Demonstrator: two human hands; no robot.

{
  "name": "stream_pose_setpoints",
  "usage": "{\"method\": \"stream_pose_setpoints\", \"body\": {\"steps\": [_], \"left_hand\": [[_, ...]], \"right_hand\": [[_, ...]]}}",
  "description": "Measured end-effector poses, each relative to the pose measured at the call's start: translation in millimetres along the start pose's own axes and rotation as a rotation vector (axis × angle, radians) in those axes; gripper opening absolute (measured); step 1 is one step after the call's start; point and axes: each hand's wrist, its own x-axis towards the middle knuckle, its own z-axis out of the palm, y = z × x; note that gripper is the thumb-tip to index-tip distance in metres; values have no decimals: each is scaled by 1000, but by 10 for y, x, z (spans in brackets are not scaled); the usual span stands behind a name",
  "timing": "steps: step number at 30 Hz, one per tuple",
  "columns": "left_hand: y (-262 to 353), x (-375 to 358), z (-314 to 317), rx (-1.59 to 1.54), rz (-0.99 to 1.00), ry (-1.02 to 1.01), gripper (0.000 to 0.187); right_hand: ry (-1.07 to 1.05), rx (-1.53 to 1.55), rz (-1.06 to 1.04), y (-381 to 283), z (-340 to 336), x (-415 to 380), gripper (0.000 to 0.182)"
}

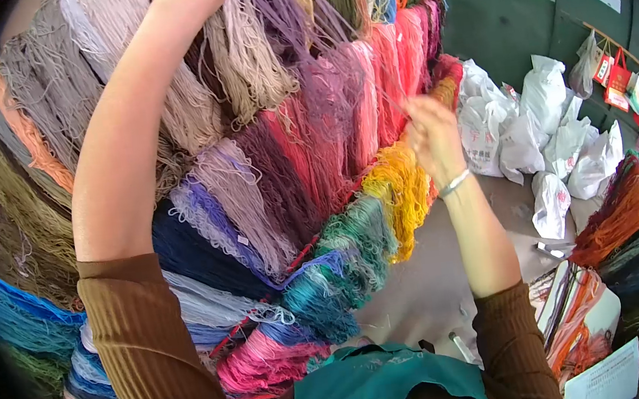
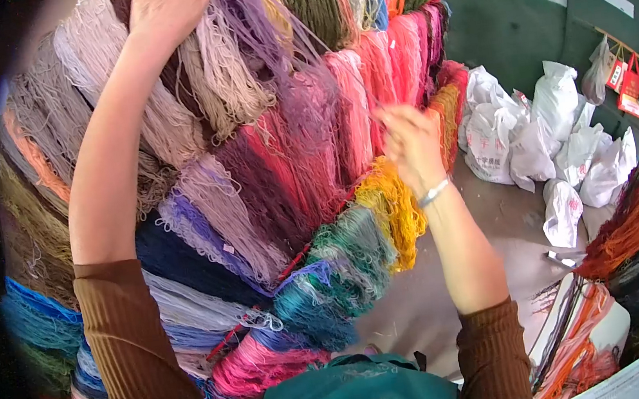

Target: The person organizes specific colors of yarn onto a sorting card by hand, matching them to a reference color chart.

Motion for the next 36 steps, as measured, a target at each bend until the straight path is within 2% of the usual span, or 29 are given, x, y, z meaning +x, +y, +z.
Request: {"method": "stream_pose_setpoints", "body": {"steps": [3, 5, 6, 7, 8, 9, 10, 12, 13, 16, 18, 19, 20, 21, 22, 23, 26, 28, 29, 30, 32, 33, 36], "left_hand": [[25, 8, -24, -24, -11, -19, 51], [41, 2, -25, -22, -10, -19, 51], [41, 2, -19, -5, -12, -17, 51], [31, 3, -14, 14, -16, -15, 51], [31, 8, -14, 36, -20, -12, 51], [57, 9, -24, -18, -16, -18, 52], [76, 10, -34, -20, -21, -34, 52], [88, 31, -46, -17, -31, -57, 52], [98, 35, -49, -13, -28, -43, 49], [312, 24, -256, -37, -86, 34, 46], [702, -50, -600, -98, -39, -108, 34], [888, -211, -620, -577, 68, -134, 38], [1076, -375, -456, -618, 381, 80, 43], [1262, -568, -548, -845, 564, -243, 46], [1397, -803, -495, -900, 711, -41, 50], [1478, -939, -502, -967, 698, -27, 32], [1567, -1024, -153, -826, 746, -334, 15], [1416, -910, 130, -889, 524, -364, 5], [1272, -833, 244, -845, 471, -294, 6], [1132, -787, 359, -800, 416, -228, 6], [960, -844, 630, -622, 463, -318, 8], [1040, -919, 736, -658, 168, -501, 12], [1039, -1029, 871, -457, 658, -528, 15]], "right_hand": [[326, -13, 168, 573, -1145, -421, 8], [563, -200, 231, 917, -1930, -936, 6], [688, -214, 255, 1188, -2486, -1256, 7], [834, -252, 371, 1413, -2974, -1615, 8], [973, -167, 449, 1787, -3729, -2095, 9], [1114, -74, 359, 1843, -3845, -2598, 5], [1247, 10, 252, 1887, -3941, -3099, 15], [1675, -272, 757, 1826, -3906, -3766, 35], [1743, -318, 829, 1890, -3948, -3986, 32], [1663, -310, 790, 2205, -4092, -4187, 25], [1560, -291, 753, 2410, -4197, -4160, 21], [1525, -276, 730, 2465, -4222, -4142, 19], [1491, -260, 719, 2510, -4232, -4111, 18], [1479, -213, 684, 2462, -4166, -4041, 15], [1468, -165, 650, 2408, -4089, -3967, 12], [1456, -116, 618, 2352, -4011, -3894, 10], [1397, -140, 628, 2411, -4073, -3843, 7], [1270, -361, 674, 2472, -4162, -3879, 9], [1208, -476, 695, 2513, -4190, -3890, 11], [1264, -412, 725, 2444, -4086, -3833, 13], [1379, -278, 780, 2363, -3961, -3765, 15], [1367, -263, 777, 2355, -3935, -3757, 15], [1279, -227, 783, 2435, -4019, -3707, 11]]}}
